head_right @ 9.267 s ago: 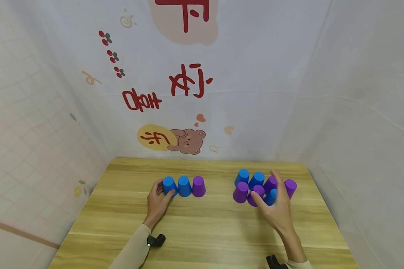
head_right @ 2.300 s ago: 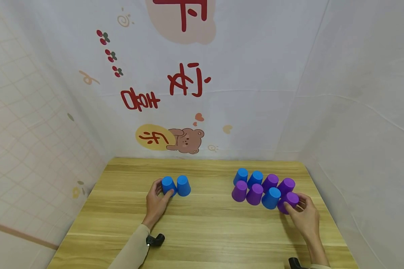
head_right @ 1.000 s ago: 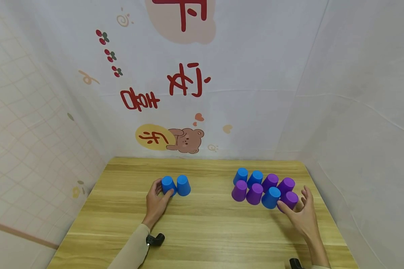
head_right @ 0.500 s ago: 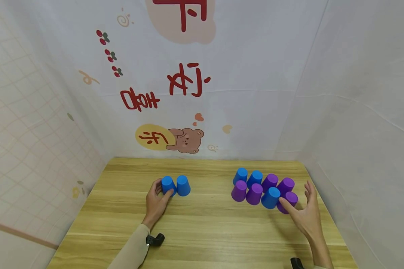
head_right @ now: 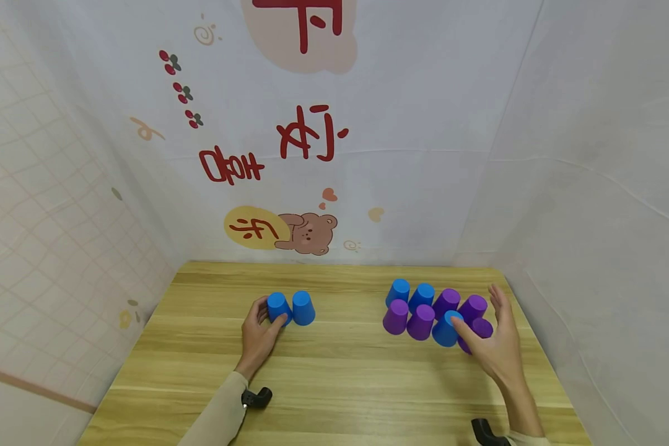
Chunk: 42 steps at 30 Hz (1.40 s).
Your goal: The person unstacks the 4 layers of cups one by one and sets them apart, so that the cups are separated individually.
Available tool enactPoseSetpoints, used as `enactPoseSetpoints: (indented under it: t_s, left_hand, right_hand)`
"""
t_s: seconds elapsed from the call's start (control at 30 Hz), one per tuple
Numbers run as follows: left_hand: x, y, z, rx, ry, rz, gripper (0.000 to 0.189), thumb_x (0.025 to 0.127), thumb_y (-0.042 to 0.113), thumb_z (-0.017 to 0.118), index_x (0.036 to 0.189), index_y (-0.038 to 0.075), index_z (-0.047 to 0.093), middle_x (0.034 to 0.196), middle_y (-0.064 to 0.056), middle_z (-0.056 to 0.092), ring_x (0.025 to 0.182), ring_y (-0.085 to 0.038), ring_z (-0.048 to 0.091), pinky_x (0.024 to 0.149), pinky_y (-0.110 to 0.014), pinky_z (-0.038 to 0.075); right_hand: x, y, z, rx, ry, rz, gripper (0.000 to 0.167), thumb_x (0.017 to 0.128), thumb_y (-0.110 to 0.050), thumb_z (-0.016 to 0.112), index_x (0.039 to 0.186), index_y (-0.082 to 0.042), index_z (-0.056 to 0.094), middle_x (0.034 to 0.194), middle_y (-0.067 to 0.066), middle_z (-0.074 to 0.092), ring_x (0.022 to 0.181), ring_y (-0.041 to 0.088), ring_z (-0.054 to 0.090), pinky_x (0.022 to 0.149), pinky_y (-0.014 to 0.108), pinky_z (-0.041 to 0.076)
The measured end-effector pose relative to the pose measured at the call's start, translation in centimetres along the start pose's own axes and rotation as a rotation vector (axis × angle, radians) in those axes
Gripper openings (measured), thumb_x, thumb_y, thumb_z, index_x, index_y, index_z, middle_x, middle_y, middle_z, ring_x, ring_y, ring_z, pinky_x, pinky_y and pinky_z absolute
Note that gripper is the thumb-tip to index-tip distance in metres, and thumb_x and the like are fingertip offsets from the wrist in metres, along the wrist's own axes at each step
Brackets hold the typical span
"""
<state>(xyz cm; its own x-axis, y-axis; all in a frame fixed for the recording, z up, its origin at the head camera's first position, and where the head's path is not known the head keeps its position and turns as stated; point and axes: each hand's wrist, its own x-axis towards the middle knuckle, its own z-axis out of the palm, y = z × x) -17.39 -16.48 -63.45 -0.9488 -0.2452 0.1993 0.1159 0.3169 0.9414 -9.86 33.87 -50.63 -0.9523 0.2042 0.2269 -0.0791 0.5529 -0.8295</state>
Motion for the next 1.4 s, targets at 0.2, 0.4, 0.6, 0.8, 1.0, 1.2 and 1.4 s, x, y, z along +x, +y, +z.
enactPoseSetpoints:
  t_s: [0.2,0.4,0.6,0.8,1.0,1.2,1.4]
  left_hand:
    - [0.0,0.0,-0.1,0.002,-0.003,-0.004,0.061,0.097,0.016,0.087,0.153,0.009,0.063,0.150,-0.019,0.071,0.145,-0.039,0.068,0.128,-0.059,0.054]
    - [0.0,0.1,0.0,0.002,-0.002,-0.001,0.061,0.097,0.015,0.088,0.152,0.009,0.063,0.150,-0.018,0.072,0.145,-0.039,0.068,0.127,-0.059,0.054]
    - [0.0,0.1,-0.1,0.002,-0.004,-0.001,0.060,0.097,0.016,0.088,0.152,0.009,0.063,0.150,-0.019,0.072,0.145,-0.040,0.068,0.128,-0.060,0.054]
    - [-0.1,-0.1,-0.1,-0.008,-0.011,-0.007,0.062,0.097,0.015,0.087,0.153,0.010,0.062,0.151,-0.017,0.071,0.146,-0.039,0.067,0.129,-0.059,0.053]
    - [0.0,-0.2,-0.1,-0.004,-0.009,-0.003,0.061,0.097,0.014,0.087,0.153,0.009,0.062,0.151,-0.018,0.071,0.145,-0.039,0.067,0.128,-0.060,0.053]
    - [0.0,0.0,0.0,-0.007,-0.004,-0.004,0.062,0.096,0.013,0.088,0.152,0.009,0.063,0.151,-0.018,0.071,0.146,-0.039,0.068,0.129,-0.059,0.053]
    - [-0.1,0.0,-0.1,0.002,-0.001,-0.003,0.062,0.096,0.015,0.088,0.152,0.010,0.063,0.151,-0.018,0.071,0.146,-0.038,0.068,0.129,-0.058,0.054]
  right_hand:
    - [0.3,-2.6,1.8,0.000,-0.038,-0.062,0.109,0.101,-0.023,0.085,0.181,-0.040,0.013,0.190,0.003,0.024,0.178,0.027,0.022,0.125,-0.003,0.017]
    - [1.0,-4.6,4.3,0.072,-0.113,-0.102,0.109,0.099,-0.019,0.088,0.180,-0.038,0.018,0.189,0.007,0.027,0.176,0.042,0.022,0.148,0.051,0.016]
    - [1.5,-5.6,7.4,0.091,-0.155,-0.174,0.107,0.096,-0.018,0.090,0.179,-0.039,0.025,0.186,0.011,0.034,0.173,0.048,0.027,0.134,0.082,0.024]
    - [1.4,-6.6,10.8,0.084,-0.203,-0.240,0.103,0.096,-0.024,0.090,0.178,-0.036,0.029,0.183,0.013,0.040,0.170,0.051,0.033,0.129,0.086,0.031]
    - [1.5,-7.4,13.8,0.124,-0.259,-0.260,0.101,0.097,-0.027,0.090,0.177,-0.038,0.030,0.183,0.009,0.041,0.171,0.046,0.035,0.133,0.082,0.032]
    - [1.7,-7.9,16.7,0.158,-0.311,-0.262,0.098,0.098,-0.031,0.090,0.177,-0.036,0.032,0.182,0.008,0.042,0.170,0.044,0.037,0.136,0.078,0.031]
    - [1.7,-8.5,19.5,0.172,-0.359,-0.233,0.096,0.097,-0.038,0.090,0.176,-0.035,0.035,0.181,0.007,0.045,0.170,0.042,0.039,0.137,0.074,0.032]
